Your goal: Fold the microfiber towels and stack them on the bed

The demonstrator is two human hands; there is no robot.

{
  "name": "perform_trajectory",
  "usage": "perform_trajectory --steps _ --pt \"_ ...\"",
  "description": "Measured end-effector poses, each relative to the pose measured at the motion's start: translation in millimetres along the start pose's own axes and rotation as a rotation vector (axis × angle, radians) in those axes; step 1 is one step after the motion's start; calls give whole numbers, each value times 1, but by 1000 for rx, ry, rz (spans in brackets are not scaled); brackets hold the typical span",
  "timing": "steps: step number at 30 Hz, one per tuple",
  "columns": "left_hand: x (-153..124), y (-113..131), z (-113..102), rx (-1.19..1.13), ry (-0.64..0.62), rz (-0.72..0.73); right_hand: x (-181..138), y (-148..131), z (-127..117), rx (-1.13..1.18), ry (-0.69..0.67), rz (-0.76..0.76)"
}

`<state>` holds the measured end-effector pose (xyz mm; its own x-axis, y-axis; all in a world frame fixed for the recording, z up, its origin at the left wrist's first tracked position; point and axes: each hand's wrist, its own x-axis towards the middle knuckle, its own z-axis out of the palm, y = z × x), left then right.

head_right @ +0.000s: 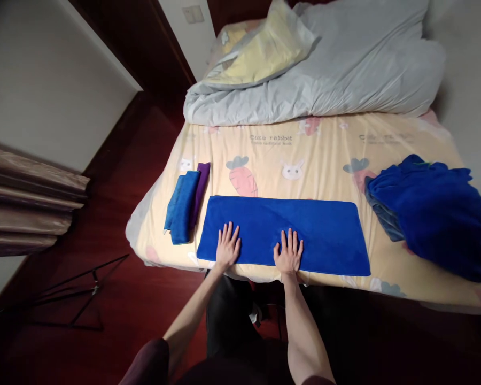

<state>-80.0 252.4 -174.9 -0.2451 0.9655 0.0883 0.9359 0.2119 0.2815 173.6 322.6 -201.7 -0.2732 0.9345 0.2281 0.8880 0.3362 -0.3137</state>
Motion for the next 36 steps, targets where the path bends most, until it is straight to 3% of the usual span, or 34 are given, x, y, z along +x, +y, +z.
perform_trajectory --steps 5,9,12,15,21,24,27,31,36 --pt "-105 41 13 -39 -7 -275 -2 -1 -2 -14 24 -24" --pt "-149 49 10 -71 -63 -311 -2 2 -9 -16 32 -69" --pt "-166 43 0 -65 -125 -269 -6 24 -20 -4 -37 -176" --pt "-172 33 -10 -53 -178 -246 -19 77 -38 -4 -87 -180" --pt "-169 27 -5 -96 -160 -238 -49 223 -91 -83 -61 300" --pt "-173 30 6 -105 -91 -222 -54 257 -110 -53 -111 380" --pt "-187 33 17 -93 -54 -213 -67 249 -109 -14 -42 410" --pt "-210 39 20 -49 -197 -122 -111 215 -88 67 222 341" --pt "-216 43 14 -79 -322 -15 -144 206 -79 189 217 315"
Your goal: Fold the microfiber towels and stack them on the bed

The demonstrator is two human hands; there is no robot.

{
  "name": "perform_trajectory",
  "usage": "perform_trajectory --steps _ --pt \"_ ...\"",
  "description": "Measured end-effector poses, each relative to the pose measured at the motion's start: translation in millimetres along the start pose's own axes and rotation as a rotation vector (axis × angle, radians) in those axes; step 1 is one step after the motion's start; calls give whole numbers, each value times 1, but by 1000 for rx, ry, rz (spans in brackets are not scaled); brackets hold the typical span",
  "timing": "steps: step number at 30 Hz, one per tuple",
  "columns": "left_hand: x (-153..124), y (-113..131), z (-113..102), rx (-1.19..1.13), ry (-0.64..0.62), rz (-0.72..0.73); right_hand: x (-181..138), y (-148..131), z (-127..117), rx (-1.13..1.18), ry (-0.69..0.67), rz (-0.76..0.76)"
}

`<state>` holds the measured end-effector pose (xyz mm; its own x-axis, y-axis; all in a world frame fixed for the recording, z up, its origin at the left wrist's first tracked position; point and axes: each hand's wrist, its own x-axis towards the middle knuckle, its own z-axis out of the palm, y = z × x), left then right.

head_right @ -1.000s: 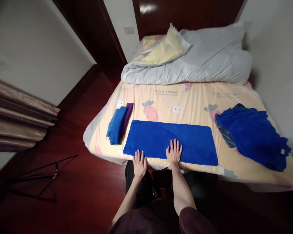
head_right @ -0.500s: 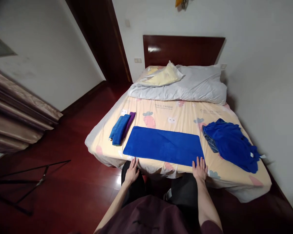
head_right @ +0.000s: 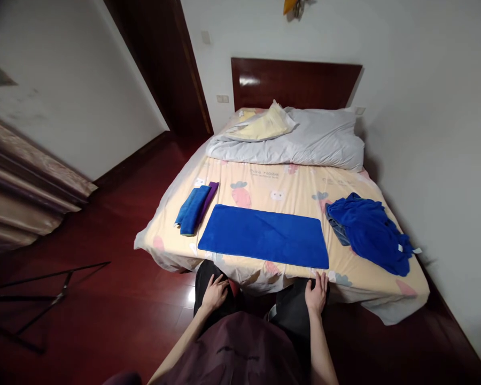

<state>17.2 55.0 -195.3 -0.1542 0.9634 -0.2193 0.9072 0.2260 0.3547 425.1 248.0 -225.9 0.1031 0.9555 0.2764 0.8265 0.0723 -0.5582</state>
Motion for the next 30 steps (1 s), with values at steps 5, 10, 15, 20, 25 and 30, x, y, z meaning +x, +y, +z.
perform_trajectory --steps 5,10,15,20,25,30 --pt "8 2 0 19 -15 0 7 4 -4 28 -11 2" --pt "7 4 0 4 3 5 6 2 -3 31 12 5" --pt "6 4 -2 6 10 6 7 2 -4 33 3 -1" --pt "6 5 -3 0 12 8 8 4 -3 27 2 1" --pt "5 6 -5 2 6 4 8 6 -1 35 5 -6" --pt "6 5 -3 6 1 6 7 5 -2 28 9 -7"
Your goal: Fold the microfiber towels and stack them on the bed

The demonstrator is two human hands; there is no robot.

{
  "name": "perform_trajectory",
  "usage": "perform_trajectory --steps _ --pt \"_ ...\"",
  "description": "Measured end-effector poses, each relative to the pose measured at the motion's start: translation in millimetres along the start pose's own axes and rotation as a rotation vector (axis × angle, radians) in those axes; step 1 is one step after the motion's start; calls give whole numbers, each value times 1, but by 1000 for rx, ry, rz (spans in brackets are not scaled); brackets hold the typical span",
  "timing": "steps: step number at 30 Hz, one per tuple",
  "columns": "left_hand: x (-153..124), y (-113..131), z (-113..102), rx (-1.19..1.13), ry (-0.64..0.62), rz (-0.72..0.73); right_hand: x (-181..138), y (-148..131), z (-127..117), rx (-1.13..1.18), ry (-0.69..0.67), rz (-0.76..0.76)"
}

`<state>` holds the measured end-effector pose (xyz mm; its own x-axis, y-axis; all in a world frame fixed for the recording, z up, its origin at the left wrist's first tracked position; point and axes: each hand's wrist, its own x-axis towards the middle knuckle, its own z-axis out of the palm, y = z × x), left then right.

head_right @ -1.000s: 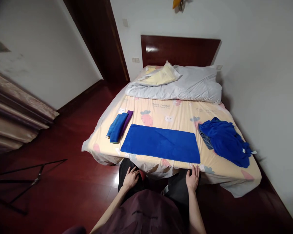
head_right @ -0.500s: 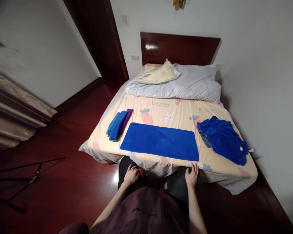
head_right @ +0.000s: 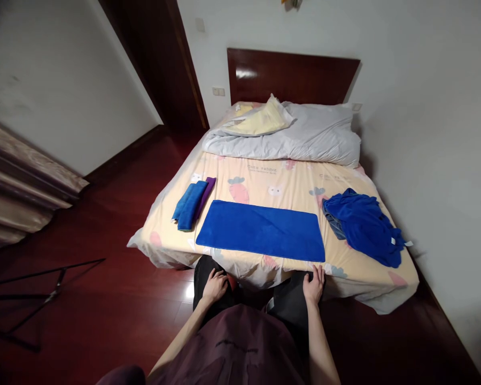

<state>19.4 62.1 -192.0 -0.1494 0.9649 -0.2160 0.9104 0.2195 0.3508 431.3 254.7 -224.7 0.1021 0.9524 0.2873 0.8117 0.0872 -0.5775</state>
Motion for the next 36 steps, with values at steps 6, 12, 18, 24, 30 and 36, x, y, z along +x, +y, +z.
perform_trajectory --steps 6,12,18,24,30,36 --pt "1 -4 5 -1 8 19 0 0 -1 0 2 1" --pt "2 -5 9 5 9 10 0 3 2 53 24 -11" --pt "2 -5 8 7 10 18 -1 4 3 64 31 -8" --pt "1 -4 7 10 9 14 -1 5 4 59 35 -13" --pt "1 -6 9 19 11 25 -1 4 3 66 39 -7" --pt "1 -5 8 11 19 26 -1 3 2 64 35 -2"
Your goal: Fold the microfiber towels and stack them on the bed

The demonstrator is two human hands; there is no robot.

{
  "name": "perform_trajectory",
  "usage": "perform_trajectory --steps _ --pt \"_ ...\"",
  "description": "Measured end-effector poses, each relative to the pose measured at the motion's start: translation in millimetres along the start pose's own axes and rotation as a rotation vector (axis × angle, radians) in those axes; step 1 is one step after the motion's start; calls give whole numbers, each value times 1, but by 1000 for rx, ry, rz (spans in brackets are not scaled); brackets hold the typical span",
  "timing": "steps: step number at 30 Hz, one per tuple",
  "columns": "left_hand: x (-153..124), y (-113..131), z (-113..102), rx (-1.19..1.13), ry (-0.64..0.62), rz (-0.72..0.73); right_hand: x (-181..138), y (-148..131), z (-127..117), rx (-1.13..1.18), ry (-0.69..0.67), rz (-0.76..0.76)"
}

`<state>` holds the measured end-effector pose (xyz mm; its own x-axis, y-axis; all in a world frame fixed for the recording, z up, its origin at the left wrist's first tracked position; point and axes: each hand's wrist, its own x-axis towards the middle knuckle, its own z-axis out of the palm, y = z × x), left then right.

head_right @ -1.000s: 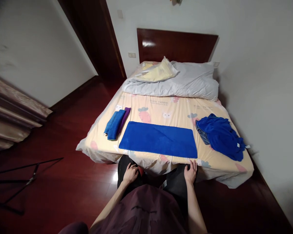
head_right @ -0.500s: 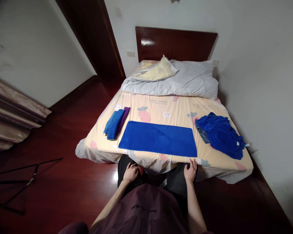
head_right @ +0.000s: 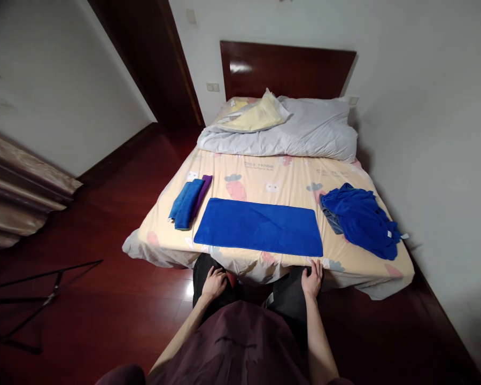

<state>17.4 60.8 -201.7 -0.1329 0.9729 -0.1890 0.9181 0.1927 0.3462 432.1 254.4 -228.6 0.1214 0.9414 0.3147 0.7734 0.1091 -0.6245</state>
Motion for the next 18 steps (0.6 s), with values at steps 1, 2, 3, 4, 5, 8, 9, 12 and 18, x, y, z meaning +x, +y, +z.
perform_trajectory --steps 1,2,3,4,5,8,9,12,18 --pt "0 0 0 -1 0 0 0 0 0 -1 1 0" --pt "0 1 -1 -1 1 2 0 0 0 -2 1 -2" --pt "-1 1 -1 -1 3 3 0 0 0 -4 0 -5" --pt "-1 1 -1 -1 6 4 0 0 0 -5 -1 -7" --pt "-1 1 -1 -1 9 4 0 0 0 -7 -1 -10" --pt "-1 0 0 -1 12 2 0 2 1 -8 0 -14" --pt "-1 0 1 -1 10 1 0 2 1 -8 0 -16" --pt "-1 0 1 7 4 3 0 4 2 -7 0 -19" --pt "-1 2 -3 5 0 -1 0 2 1 -3 5 -11"
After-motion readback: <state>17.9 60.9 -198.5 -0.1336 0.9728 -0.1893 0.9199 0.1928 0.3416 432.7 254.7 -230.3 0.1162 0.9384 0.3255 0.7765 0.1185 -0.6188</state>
